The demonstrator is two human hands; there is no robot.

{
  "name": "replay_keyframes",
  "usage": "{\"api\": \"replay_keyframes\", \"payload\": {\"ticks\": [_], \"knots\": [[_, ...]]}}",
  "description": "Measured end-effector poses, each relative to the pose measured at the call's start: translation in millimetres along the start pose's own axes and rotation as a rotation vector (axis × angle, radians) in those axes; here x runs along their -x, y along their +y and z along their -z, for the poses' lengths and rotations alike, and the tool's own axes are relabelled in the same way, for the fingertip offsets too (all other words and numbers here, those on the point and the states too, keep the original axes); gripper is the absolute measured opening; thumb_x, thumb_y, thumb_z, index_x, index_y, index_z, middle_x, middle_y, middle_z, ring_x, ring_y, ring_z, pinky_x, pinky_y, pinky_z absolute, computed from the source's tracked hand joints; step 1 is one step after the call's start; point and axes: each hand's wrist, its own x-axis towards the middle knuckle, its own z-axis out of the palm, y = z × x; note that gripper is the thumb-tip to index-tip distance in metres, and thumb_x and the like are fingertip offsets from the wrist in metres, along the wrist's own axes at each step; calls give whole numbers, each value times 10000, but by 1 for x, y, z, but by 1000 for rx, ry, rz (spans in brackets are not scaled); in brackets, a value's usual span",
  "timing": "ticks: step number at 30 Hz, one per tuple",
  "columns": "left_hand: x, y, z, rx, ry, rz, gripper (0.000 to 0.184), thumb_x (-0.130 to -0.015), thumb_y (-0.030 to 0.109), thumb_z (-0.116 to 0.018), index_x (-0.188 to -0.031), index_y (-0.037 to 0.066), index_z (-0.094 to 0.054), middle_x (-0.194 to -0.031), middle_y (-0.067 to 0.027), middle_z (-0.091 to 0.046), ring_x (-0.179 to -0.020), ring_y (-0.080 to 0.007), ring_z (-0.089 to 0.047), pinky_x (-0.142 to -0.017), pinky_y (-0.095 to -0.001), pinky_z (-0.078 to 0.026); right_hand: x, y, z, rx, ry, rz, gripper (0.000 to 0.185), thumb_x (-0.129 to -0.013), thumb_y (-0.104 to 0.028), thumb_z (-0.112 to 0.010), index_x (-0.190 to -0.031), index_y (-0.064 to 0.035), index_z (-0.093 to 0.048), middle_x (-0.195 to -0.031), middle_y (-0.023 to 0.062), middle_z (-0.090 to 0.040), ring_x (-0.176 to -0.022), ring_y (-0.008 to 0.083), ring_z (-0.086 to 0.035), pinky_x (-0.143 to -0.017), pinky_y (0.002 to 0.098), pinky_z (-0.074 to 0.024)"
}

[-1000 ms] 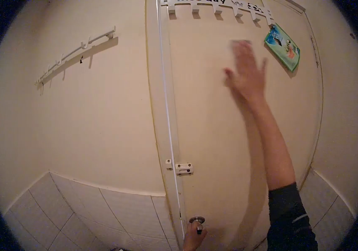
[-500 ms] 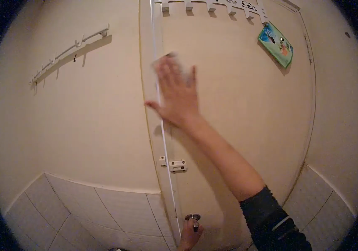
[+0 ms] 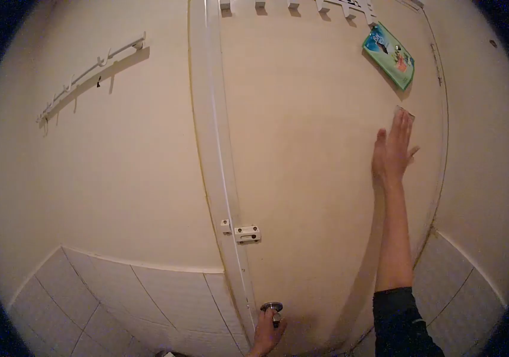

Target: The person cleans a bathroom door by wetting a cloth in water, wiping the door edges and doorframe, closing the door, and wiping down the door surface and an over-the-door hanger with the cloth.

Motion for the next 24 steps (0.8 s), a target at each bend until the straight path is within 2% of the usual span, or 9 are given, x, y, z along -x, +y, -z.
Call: {"api": "replay_keyframes", "payload": {"ticks": [6,7,9,12,16,17,18,21,24], "knots": [[-1,-10,-6,18,26,-58,400,-786,274,-615,-1052,32,-440,-984,-224,-472,-901,-411,-505,-737,-463,-436,59,-153,26,-242,-253,390,853,-756,-595,-460,-1411,-149,-145,-1484,42,-56,-1366,167,-13,-948,664,116],[-1,-11,-6,18,40,-73,398,-786,278,-613,-1044,28,-443,-983,-225,-475,-897,-408,-507,-738,-462,-436,71,-177,26,-284,-281,456,878,-741,-669,-362,-1407,-133,-162,-1478,40,-102,-1364,162,-68,-942,672,111],[-3,-13,-9,23,86,-99,390,-785,284,-609,-1027,22,-450,-976,-224,-482,-886,-401,-508,-737,-458,-434,94,-213,26,-377,-359,612,884,-732,-696,-346,-1406,-154,-165,-1476,18,-112,-1360,147,-77,-941,686,94],[-3,-14,-9,40,113,-95,376,-781,286,-603,-1007,21,-460,-952,-216,-495,-865,-389,-508,-731,-446,-429,94,-210,24,-337,-235,731,863,-735,-721,-298,-1399,-178,-200,-1472,0,-130,-1356,134,-94,-945,691,75],[-3,-3,-2,68,62,-6,364,-779,281,-597,-1002,26,-465,-921,-207,-507,-845,-382,-504,-719,-433,-423,60,-117,21,-170,-224,554,770,-801,-683,-228,-1383,-182,-260,-1466,13,-160,-1352,145,-127,-962,653,106],[-3,-1,-1,64,60,9,362,-779,279,-595,-1003,27,-465,-915,-205,-509,-840,-381,-503,-716,-430,-421,52,-85,25,-125,-244,439,779,-784,-668,-300,-1397,-195,-215,-1473,5,-131,-1356,146,-109,-961,665,75],[-3,1,0,64,57,-3,363,-779,278,-595,-1003,25,-464,-922,-207,-506,-845,-384,-503,-719,-433,-422,45,-47,16,-21,-208,371,778,-793,-665,-271,-1399,-182,-207,-1475,10,-122,-1357,152,-100,-960,664,78],[-7,-1,2,44,69,-35,364,-780,275,-594,-1003,20,-461,-943,-214,-496,-862,-392,-504,-727,-442,-424,29,50,18,152,-179,35,701,-841,-341,-508,-1412,-176,-136,-1480,2,-95,-1360,172,-85,-968,671,17],[-3,-7,-6,31,87,-43,368,-781,268,-598,-1009,17,-457,-964,-222,-484,-885,-401,-504,-734,-453,-426,31,86,3,107,-98,-65,751,-811,-156,-561,-1414,-170,-114,-1481,9,-88,-1362,183,-75,-983,657,-17]]}}
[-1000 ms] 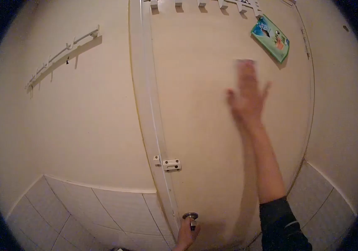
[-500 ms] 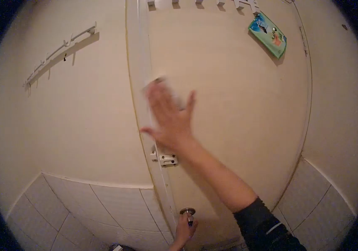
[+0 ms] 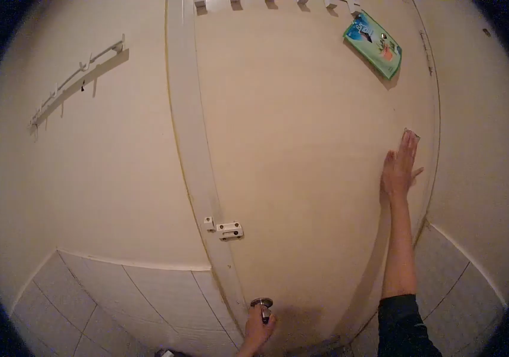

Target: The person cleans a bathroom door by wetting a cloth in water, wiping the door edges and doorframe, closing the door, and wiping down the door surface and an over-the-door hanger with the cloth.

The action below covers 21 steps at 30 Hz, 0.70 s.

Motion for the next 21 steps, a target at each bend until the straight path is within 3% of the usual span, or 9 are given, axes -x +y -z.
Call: {"api": "replay_keyframes", "payload": {"ticks": [3,5,7,9,12,16,19,21], "knots": [[4,3,5,25,-8,-6,376,-778,259,-606,-1025,18,-454,-974,-226,-478,-900,-404,-504,-739,-460,-427,22,-57,11,-49,-7,60,715,-841,-320,-515,-1413,-149,-121,-1481,31,-84,-1364,187,-58,-981,653,22],[-1,4,6,20,-38,-15,381,-777,253,-611,-1036,23,-454,-973,-225,-478,-902,-402,-504,-738,-461,-427,51,-104,21,-191,-39,271,751,-834,-498,-435,-1410,-124,-130,-1480,55,-76,-1366,191,-41,-967,659,73],[1,6,6,19,-34,26,385,-776,254,-612,-1041,23,-454,-973,-221,-481,-900,-398,-505,-741,-457,-426,76,-161,34,-344,-134,428,848,-787,-651,-340,-1407,-110,-137,-1479,68,-69,-1366,189,-31,-957,654,110],[2,4,3,10,-15,27,388,-777,263,-610,-1041,23,-455,-970,-218,-483,-897,-393,-506,-742,-450,-426,100,-210,43,-316,-287,555,856,-784,-717,-171,-1404,-126,-172,-1475,68,-96,-1365,204,-48,-968,649,97],[2,-3,-1,10,8,-3,393,-781,286,-605,-1034,24,-457,-961,-214,-487,-888,-383,-508,-740,-433,-426,123,-247,44,-345,-285,771,838,-773,-725,-180,-1396,-165,-213,-1471,31,-127,-1361,172,-76,-947,679,95],[-1,-1,2,46,-19,28,396,-782,302,-598,-1029,27,-457,-954,-210,-488,-883,-372,-506,-743,-416,-424,111,-223,38,-350,-201,823,782,-789,-708,-178,-1377,-202,-273,-1464,6,-164,-1355,148,-109,-944,683,95],[-2,2,4,47,-13,44,391,-779,299,-598,-1022,26,-458,-953,-207,-487,-888,-368,-502,-749,-413,-421,84,-157,43,-244,-294,663,791,-762,-653,-370,-1395,-201,-224,-1468,-12,-149,-1356,145,-105,-965,667,76],[-2,1,4,45,-10,40,388,-775,296,-600,-1015,25,-461,-952,-206,-487,-886,-365,-502,-752,-414,-419,68,-99,30,-143,-197,463,751,-793,-624,-355,-1394,-193,-228,-1470,6,-145,-1356,163,-109,-967,653,101]]}}
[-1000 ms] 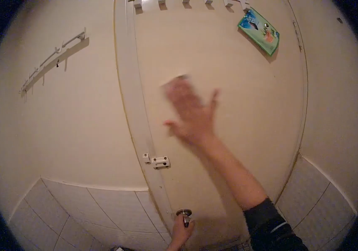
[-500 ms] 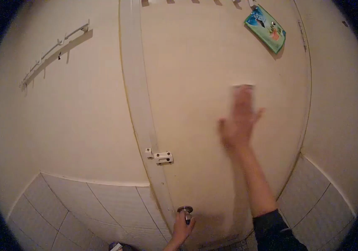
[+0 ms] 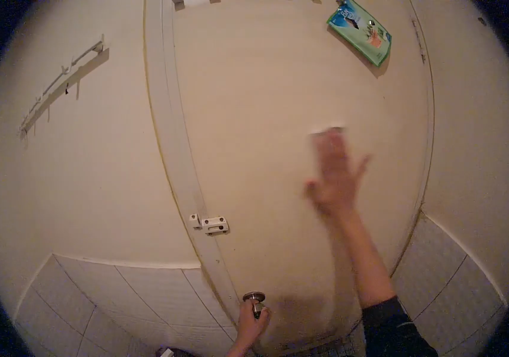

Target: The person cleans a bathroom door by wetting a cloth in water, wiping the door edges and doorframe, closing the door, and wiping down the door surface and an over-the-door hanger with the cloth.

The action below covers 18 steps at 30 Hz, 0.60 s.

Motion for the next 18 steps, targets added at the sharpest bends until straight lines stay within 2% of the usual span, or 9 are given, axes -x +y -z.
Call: {"api": "replay_keyframes", "payload": {"ticks": [1,5,8,10,12,14,16,18], "knots": [[-1,-4,-2,-1,-3,-10,386,-773,295,-602,-1011,25,-463,-952,-206,-487,-882,-363,-502,-752,-414,-419,7,32,-1,43,62,-87,693,-830,-513,-405,-1400,-173,-205,-1474,20,-129,-1359,180,-98,-968,643,111],[0,0,0,-35,9,-29,376,-770,285,-605,-1004,26,-467,-956,-206,-487,-873,-363,-504,-751,-419,-417,27,130,0,183,28,-543,690,-838,-290,-484,-1413,-151,-128,-1482,39,-72,-1364,205,-63,-978,643,74],[3,9,2,37,-45,79,376,-764,280,-609,-1006,28,-470,-953,-210,-490,-868,-368,-504,-744,-426,-417,21,112,-17,32,156,-575,696,-842,-329,-467,-1414,-139,-118,-1483,51,-56,-1366,228,-43,-978,646,68],[6,4,-1,-6,-3,13,377,-763,281,-608,-1008,28,-471,-939,-207,-499,-869,-367,-504,-740,-427,-417,23,59,-18,-22,197,-293,689,-859,-414,-393,-1414,-120,-111,-1484,54,-51,-1366,241,-22,-974,644,86],[2,-1,-4,-10,23,-35,377,-761,281,-608,-1006,28,-473,-924,-205,-507,-864,-366,-504,-735,-427,-418,19,-12,-9,-127,107,-112,768,-836,-569,-315,-1413,-107,-107,-1483,56,-50,-1367,228,-15,-965,649,100],[1,-5,-6,19,28,-47,376,-757,280,-609,-1003,27,-477,-909,-203,-515,-853,-365,-507,-730,-426,-419,22,-75,-8,-166,-85,36,879,-793,-708,-92,-1405,-78,-129,-1475,76,-89,-1363,238,-39,-965,645,110],[3,15,5,19,22,15,368,-759,270,-606,-1001,25,-477,-910,-202,-519,-855,-367,-512,-733,-420,-422,19,-118,-7,-158,-193,177,935,-745,-759,-145,-1404,-96,-149,-1474,65,-96,-1363,214,-51,-942,675,114],[2,19,5,14,35,18,358,-759,257,-607,-998,23,-478,-913,-203,-520,-855,-369,-517,-739,-412,-424,22,-146,-7,-348,-245,273,923,-718,-768,-186,-1403,-150,-184,-1472,16,-121,-1361,167,-70,-924,697,112]]}}
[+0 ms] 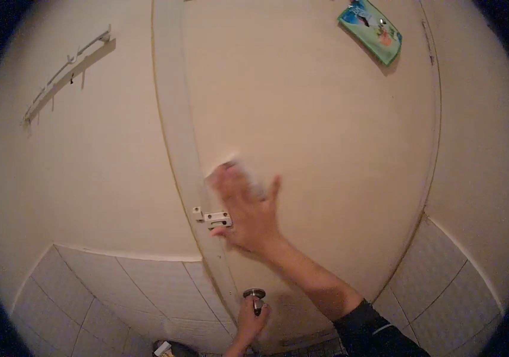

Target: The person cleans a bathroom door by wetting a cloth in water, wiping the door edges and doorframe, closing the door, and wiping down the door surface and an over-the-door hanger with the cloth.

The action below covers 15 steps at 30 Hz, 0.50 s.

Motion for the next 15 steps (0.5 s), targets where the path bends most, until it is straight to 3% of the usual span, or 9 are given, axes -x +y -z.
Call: {"api": "replay_keyframes", "payload": {"ticks": [3,6,10,15], "knots": [[-1,-10,-5,-13,8,-36,341,-759,233,-609,-993,21,-478,-921,-204,-518,-855,-365,-522,-749,-400,-427,4,1,-4,13,23,134,872,-716,-754,-206,-1393,-205,-229,-1464,-33,-158,-1355,131,-96,-923,704,102],[1,-5,-1,-17,-9,-8,331,-761,213,-608,-992,16,-476,-925,-198,-518,-861,-349,-525,-759,-389,-426,18,33,6,140,58,120,830,-733,-742,-180,-1380,-228,-265,-1453,-58,-190,-1349,124,-119,-927,701,105],[-2,-11,-4,25,5,-43,336,-761,210,-606,-994,9,-471,-935,-192,-507,-885,-329,-515,-779,-380,-416,61,109,30,246,96,-170,756,-811,-691,-158,-1379,-207,-275,-1456,9,-189,-1354,169,-116,-944,676,115],[-1,-15,-5,-8,-14,-22,355,-759,233,-608,-995,9,-467,-943,-184,-488,-896,-321,-497,-796,-384,-404,132,230,57,417,321,-567,629,-854,-337,-422,-1405,-160,-176,-1476,50,-107,-1363,210,-69,-970,645,107]]}}
